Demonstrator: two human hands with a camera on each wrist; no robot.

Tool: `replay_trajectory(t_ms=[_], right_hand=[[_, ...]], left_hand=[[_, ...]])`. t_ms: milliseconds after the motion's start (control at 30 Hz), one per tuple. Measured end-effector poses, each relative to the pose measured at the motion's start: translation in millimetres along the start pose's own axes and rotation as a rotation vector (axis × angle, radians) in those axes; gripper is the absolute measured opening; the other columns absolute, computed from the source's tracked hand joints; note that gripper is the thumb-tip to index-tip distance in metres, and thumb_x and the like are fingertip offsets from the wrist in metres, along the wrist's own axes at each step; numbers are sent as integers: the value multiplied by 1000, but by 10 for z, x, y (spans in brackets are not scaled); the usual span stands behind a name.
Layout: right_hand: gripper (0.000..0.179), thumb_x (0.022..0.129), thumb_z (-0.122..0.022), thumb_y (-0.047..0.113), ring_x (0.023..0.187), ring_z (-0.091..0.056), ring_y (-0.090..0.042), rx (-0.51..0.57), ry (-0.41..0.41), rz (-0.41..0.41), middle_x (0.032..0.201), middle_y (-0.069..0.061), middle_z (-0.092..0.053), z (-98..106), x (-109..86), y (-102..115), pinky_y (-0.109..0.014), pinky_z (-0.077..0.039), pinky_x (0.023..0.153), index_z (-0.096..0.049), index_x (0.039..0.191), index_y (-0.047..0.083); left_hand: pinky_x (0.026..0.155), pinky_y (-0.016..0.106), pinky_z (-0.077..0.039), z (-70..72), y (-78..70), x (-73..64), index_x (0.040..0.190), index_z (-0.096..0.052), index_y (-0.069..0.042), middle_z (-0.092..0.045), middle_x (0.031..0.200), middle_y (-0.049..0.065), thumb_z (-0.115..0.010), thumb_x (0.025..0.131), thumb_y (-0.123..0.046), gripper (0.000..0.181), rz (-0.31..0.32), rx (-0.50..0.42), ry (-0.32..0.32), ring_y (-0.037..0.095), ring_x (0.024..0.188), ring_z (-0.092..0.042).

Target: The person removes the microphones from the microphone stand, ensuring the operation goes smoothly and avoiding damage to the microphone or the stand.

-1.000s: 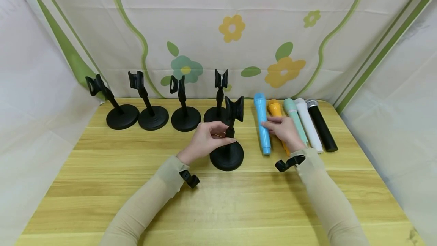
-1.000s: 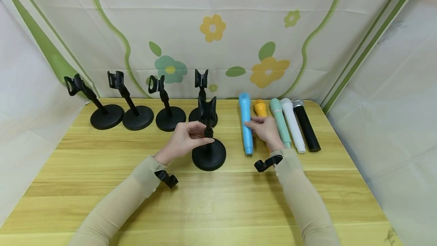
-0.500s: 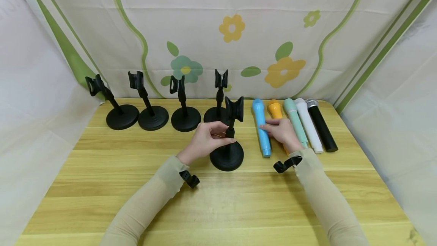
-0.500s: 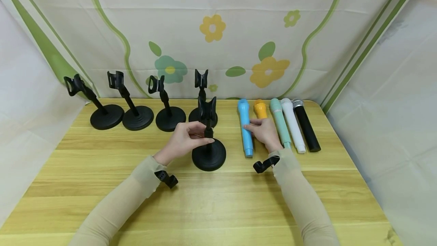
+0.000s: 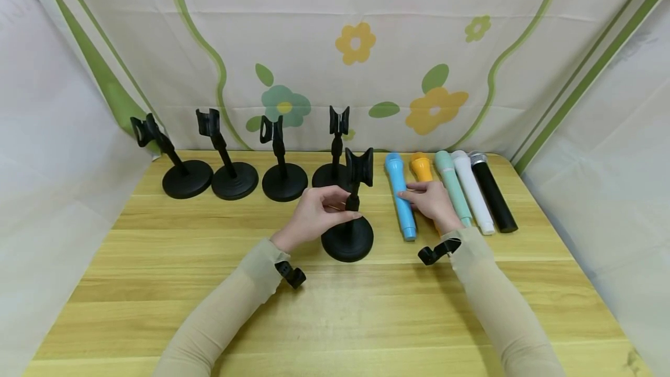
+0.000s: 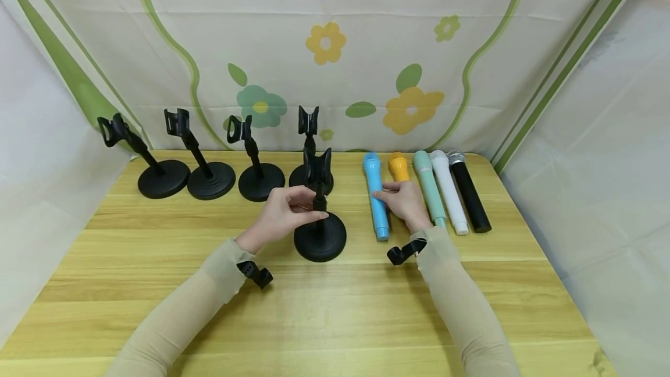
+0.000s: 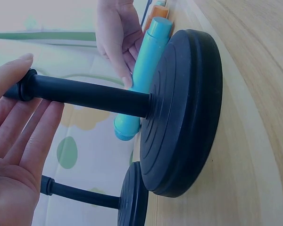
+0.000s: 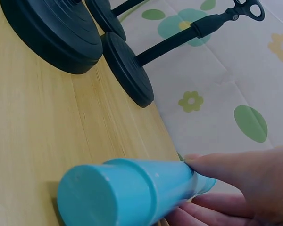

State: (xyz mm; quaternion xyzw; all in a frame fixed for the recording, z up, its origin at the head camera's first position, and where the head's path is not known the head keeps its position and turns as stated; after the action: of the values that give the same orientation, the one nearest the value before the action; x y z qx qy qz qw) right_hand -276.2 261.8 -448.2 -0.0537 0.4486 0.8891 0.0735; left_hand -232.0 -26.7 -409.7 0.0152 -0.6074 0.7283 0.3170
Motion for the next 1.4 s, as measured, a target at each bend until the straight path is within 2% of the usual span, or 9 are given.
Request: replay_trajectory(t_ms=[367, 567, 700, 933, 1167, 1300, 1400], right_hand=[[61, 95, -75, 36, 102, -71, -28, 0, 33, 15, 128, -21, -66, 24, 28, -7, -36, -58, 88, -59, 141, -2], [61, 95, -75, 34, 103, -70, -28, 20, 22, 26, 128, -20, -66, 39, 25, 4, -34, -58, 86, -58, 141, -2], [61, 96, -73, 33, 107, -69, -30, 37, -9, 65, 131, -21, -64, 87, -1, 60, -36, -57, 88, -56, 142, -3], [67, 95, -73, 39, 115, -63, -30, 113, -76, 92, 131, -18, -65, 262, -105, 258, -40, -52, 97, -54, 145, -1], [60, 91, -78, 42, 112, -65, -19, 210, -141, 168, 122, -11, -71, 415, -244, 538, -31, -51, 97, -64, 137, 7], [58, 89, -80, 43, 113, -65, -15, 258, -150, 217, 123, -8, -71, 443, -317, 666, -29, -51, 99, -67, 135, 10], [56, 89, -81, 39, 111, -67, -12, 313, -133, 254, 125, -9, -70, 430, -392, 776, -25, -52, 95, -67, 134, 10]], left_hand=[[73, 32, -62, 19, -11, 0, 104, -76, -10, -75, 95, -2, -86, 85, -12, 22, 2, 47, 5, 14, 81, -73], [73, 32, -62, 26, -17, 7, 104, -76, -10, -74, 94, -3, -86, 85, -12, 22, 0, 57, 6, 13, 81, -73], [73, 32, -62, 29, -18, 6, 104, -76, -9, -74, 95, -2, -86, 85, -12, 22, -2, 62, 6, 14, 82, -73], [73, 32, -62, 25, -11, -3, 105, -75, -8, -74, 95, -2, -86, 85, -11, 23, 4, 60, 7, 14, 82, -73], [73, 32, -62, 22, -5, -10, 105, -75, -9, -74, 95, -3, -86, 85, -11, 22, 14, 59, 10, 13, 82, -73], [74, 32, -62, 19, -9, -13, 105, -75, -9, -74, 96, -3, -86, 85, -11, 23, 28, 51, 10, 13, 83, -73], [75, 32, -62, 13, -7, -12, 106, -75, -8, -75, 96, -2, -85, 85, -10, 24, 35, 39, 12, 14, 83, -73]])
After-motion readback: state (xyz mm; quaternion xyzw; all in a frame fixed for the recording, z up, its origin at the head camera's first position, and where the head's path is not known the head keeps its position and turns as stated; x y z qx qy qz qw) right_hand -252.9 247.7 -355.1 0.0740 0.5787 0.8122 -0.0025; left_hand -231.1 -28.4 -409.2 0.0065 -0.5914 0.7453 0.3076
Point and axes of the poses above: each hand's wrist, its own x-axis towards the middle knuckle, its own z-axis out of the back of the hand, y = z × x, the point moved 4 cm from there along x, towards the middle knuckle
